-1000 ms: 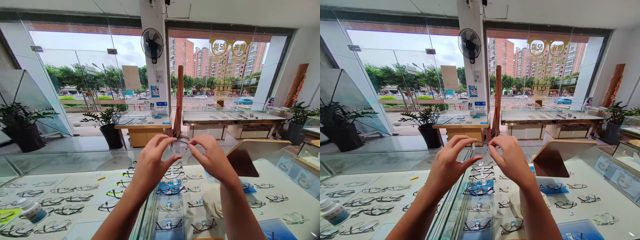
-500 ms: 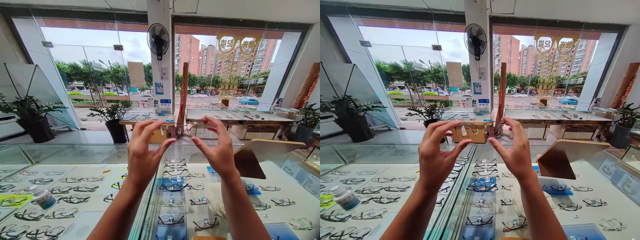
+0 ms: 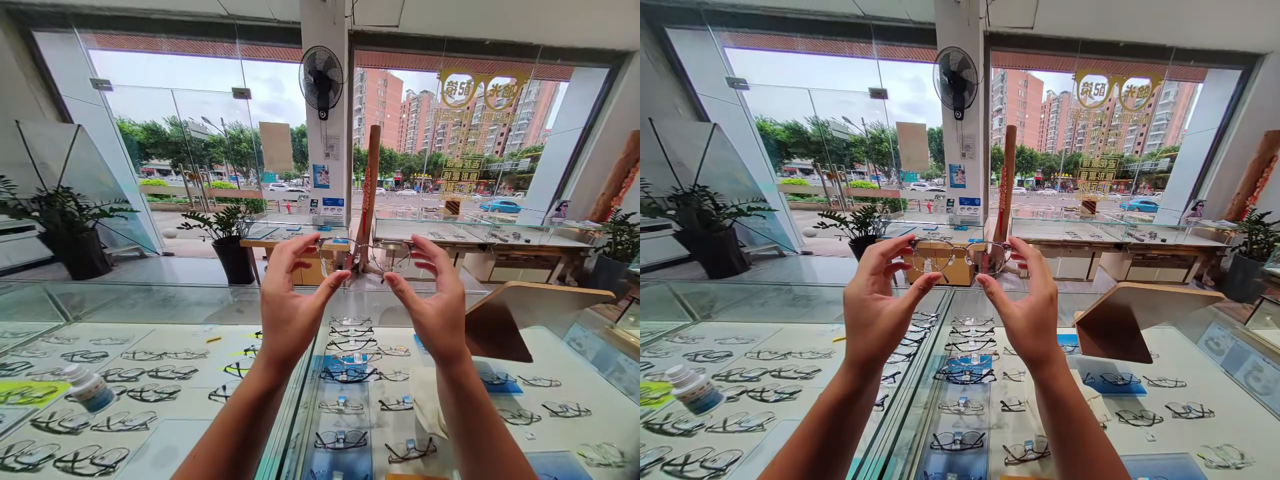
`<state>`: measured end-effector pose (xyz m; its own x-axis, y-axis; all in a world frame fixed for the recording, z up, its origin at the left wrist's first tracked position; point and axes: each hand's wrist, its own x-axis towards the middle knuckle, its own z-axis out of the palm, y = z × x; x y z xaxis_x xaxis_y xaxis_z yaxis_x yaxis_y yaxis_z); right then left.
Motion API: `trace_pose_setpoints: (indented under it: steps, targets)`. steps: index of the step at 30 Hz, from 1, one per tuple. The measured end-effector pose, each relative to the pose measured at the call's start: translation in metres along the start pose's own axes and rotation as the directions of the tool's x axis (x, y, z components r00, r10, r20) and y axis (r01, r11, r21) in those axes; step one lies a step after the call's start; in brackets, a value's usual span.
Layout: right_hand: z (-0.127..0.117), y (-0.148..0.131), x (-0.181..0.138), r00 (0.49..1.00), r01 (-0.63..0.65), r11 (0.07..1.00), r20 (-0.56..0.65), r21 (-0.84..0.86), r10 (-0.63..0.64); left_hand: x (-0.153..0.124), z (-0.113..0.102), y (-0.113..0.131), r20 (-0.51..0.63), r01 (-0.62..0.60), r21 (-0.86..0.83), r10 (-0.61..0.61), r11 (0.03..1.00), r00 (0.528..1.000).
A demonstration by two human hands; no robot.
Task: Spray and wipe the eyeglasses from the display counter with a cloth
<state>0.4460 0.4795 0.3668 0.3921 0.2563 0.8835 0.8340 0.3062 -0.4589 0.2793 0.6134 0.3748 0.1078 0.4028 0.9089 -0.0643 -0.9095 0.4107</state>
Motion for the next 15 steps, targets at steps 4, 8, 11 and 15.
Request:
trace_pose_setpoints:
  steps: [4, 8, 11, 15]
  targets:
    - [0.0027, -0.0004, -0.0020, 0.999, -0.031, 0.999, -0.015, 0.018, 0.032, -0.0002, 0.0019, -0.0017, 0.017, 0.057, -0.010, -0.057, 0.998, 0.998]
    - [0.0023, -0.0014, -0.0018, 1.000, -0.028, 1.000, -0.006, -0.006, 0.028, -0.0015, 0.0052, -0.0064, 0.020, 0.098, -0.024, -0.097, 0.995, 0.995]
    - [0.0014, -0.0030, -0.0009, 1.000, -0.027, 1.000, -0.006, 0.006, 0.027, -0.0023, 0.0069, -0.0079, 0.006, 0.106, -0.020, -0.106, 0.994, 0.994]
    - [-0.0008, -0.0053, 0.0002, 1.000, -0.021, 1.000, -0.019, 0.022, 0.022, -0.0031, 0.0082, -0.0050, 0.005, 0.104, -0.012, -0.104, 0.994, 0.995]
